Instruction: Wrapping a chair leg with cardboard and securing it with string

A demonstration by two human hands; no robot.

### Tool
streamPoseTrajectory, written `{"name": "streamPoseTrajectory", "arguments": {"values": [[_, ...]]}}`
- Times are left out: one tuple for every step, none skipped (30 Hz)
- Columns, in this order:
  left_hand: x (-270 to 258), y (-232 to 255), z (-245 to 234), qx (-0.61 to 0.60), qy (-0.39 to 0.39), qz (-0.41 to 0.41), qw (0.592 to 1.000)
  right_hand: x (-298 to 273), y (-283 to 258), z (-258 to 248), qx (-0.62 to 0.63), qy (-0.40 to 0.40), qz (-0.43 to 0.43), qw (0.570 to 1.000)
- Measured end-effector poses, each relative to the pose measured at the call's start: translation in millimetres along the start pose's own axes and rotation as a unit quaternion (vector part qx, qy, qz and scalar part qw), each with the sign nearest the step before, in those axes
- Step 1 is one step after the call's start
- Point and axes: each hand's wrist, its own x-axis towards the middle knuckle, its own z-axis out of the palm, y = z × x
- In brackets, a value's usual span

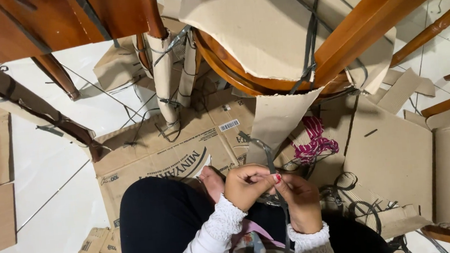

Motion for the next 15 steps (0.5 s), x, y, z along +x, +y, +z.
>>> {"name": "streamPoseTrajectory", "arguments": {"values": [[0.1, 1.1, -0.7, -0.001, 0.002, 0.0, 1.0, 0.1, 0.2, 0.4, -0.001, -0.001, 0.001, 1.0], [-0.5, 2.1, -1.5, 0.005, 0.006, -0.017, 1.0, -0.5, 0.6, 1.0, -0.001, -0.001, 0.014, 1.0], [-0.9, 2.9, -2.2, 0.012, 0.01, -0.034, 0.999, -0.9, 1.3, 1.3, -0.001, -0.002, 0.028, 1.0], [-1.5, -3.0, -4.4, 0.011, 0.011, -0.037, 0.999, -1.2, 5.8, -0.1, -0.001, -0.002, 0.031, 1.0], [-2.0, -9.1, -6.2, 0.05, 0.039, -0.034, 0.997, -1.3, 10.3, -1.9, 0.001, -0.003, 0.018, 1.0], [-1.8, -15.2, -7.9, 0.089, 0.066, -0.031, 0.993, -1.1, 14.9, -3.8, 0.004, -0.003, 0.004, 1.0], [-2.7, -13.1, -7.8, 0.089, 0.066, -0.034, 0.993, -2.6, 18.5, -3.9, 0.004, -0.002, 0.007, 1.0], [-2.2, -11.1, -7.7, 0.095, 0.06, -0.029, 0.993, -2.8, 21.9, -4.0, 0.046, -0.012, 0.002, 0.999], [-1.6, -8.9, -7.3, 0.101, 0.055, -0.024, 0.993, -3.0, 25.0, -4.2, 0.087, -0.023, -0.003, 0.996], [-1.7, -11.9, -8.7, 0.101, 0.054, -0.025, 0.993, -3.2, 30.4, -5.1, 0.087, -0.022, -0.003, 0.996], [-1.9, -14.7, -10.0, 0.098, 0.039, -0.018, 0.994, -3.5, 35.6, -6.0, 0.116, -0.016, 0.007, 0.993], [-1.3, -17.4, -11.7, 0.095, 0.025, -0.01, 0.995, -2.8, 40.6, -6.5, 0.146, -0.012, 0.016, 0.989], [-1.1, -14.9, -11.0, 0.096, 0.024, -0.011, 0.995, -2.1, 37.3, -7.0, 0.146, -0.011, 0.016, 0.989], [-1.3, -12.5, -10.2, 0.079, 0.007, -0.015, 0.997, -1.8, 34.1, -7.7, 0.164, -0.034, 0.026, 0.986], [-1.4, -10.2, -9.4, 0.062, -0.011, -0.02, 0.998, -1.5, 30.9, -8.4, 0.181, -0.056, 0.035, 0.981]]}}
